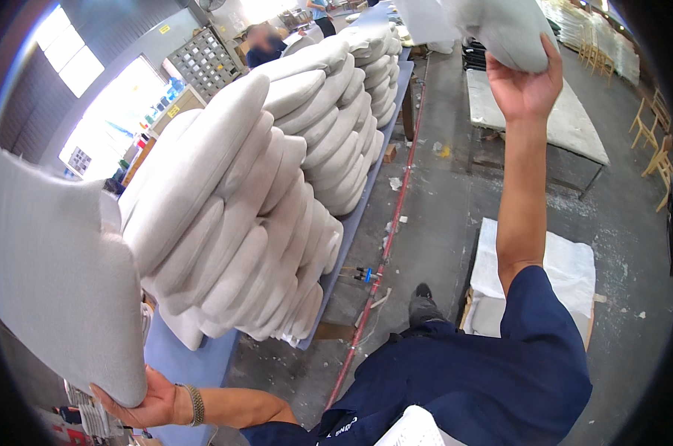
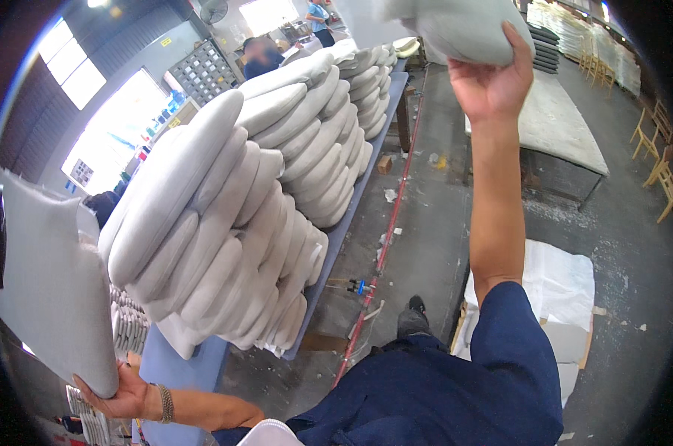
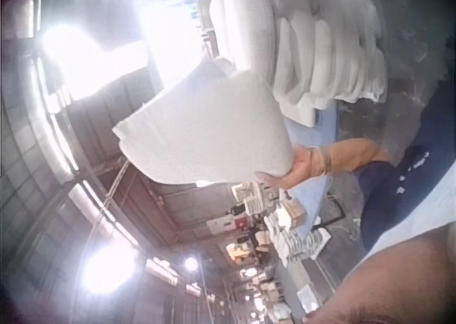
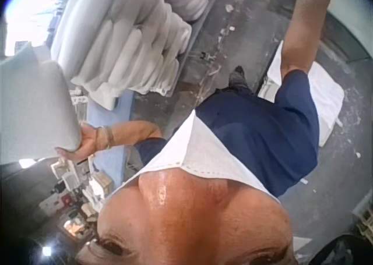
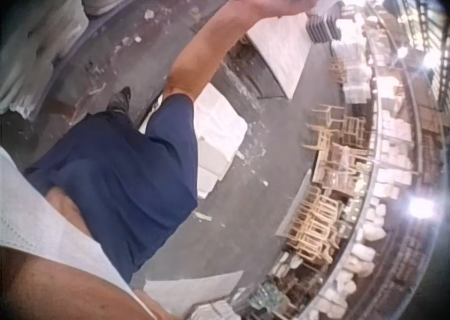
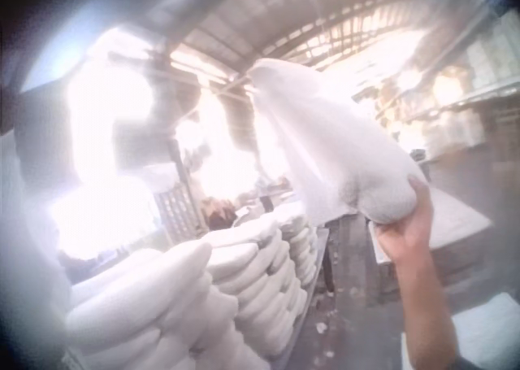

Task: The person repeatedly picks up white cushion covers from a wooden pallet on the floor and stacks them onto a table. They handle the items one at a time, moving between the pallet and the table throughout the clip.

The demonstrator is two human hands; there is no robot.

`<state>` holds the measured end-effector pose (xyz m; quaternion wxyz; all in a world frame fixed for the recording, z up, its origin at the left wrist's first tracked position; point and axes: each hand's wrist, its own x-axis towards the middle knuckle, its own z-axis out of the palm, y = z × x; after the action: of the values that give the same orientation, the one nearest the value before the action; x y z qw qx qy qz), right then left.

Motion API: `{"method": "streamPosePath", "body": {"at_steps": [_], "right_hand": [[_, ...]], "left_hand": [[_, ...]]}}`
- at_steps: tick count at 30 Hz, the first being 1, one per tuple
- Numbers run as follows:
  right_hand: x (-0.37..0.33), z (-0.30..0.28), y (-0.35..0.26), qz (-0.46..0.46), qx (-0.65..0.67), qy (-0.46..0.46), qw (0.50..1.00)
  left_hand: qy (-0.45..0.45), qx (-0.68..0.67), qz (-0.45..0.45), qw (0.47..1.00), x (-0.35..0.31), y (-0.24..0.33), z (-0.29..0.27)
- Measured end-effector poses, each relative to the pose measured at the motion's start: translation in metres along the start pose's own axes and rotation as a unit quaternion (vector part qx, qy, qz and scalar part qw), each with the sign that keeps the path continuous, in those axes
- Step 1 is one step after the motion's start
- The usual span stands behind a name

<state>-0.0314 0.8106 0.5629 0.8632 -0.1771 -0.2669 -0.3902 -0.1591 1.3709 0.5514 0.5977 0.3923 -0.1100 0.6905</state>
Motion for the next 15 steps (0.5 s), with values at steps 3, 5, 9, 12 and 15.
{"method": "streamPosePath", "body": {"at_steps": [3, 5, 9, 12, 15], "right_hand": [[0.044, -0.016, 0.032, -0.01, 0.011, -0.008, 1.0], [0.066, -0.014, 0.055, -0.02, 0.014, -0.017, 1.0], [0.123, -0.048, 0.097, 0.018, 0.045, -0.049, 0.998], [0.125, -0.032, 0.153, 0.034, 0.066, 0.045, 0.996], [0.148, -0.064, 0.201, 0.132, 0.059, -0.036, 0.989]], "left_hand": [[-0.021, 0.014, 0.047, 0.999, -0.013, -0.008, 0.023], [-0.026, -0.02, 0.05, 0.998, -0.021, -0.016, 0.041], [-0.041, -0.097, -0.007, 0.994, -0.044, -0.038, 0.09], [0.018, -0.032, 0.068, 0.997, -0.098, -0.054, 0.157], [-0.029, -0.043, 0.057, 0.997, -0.125, -0.072, 0.221]]}}
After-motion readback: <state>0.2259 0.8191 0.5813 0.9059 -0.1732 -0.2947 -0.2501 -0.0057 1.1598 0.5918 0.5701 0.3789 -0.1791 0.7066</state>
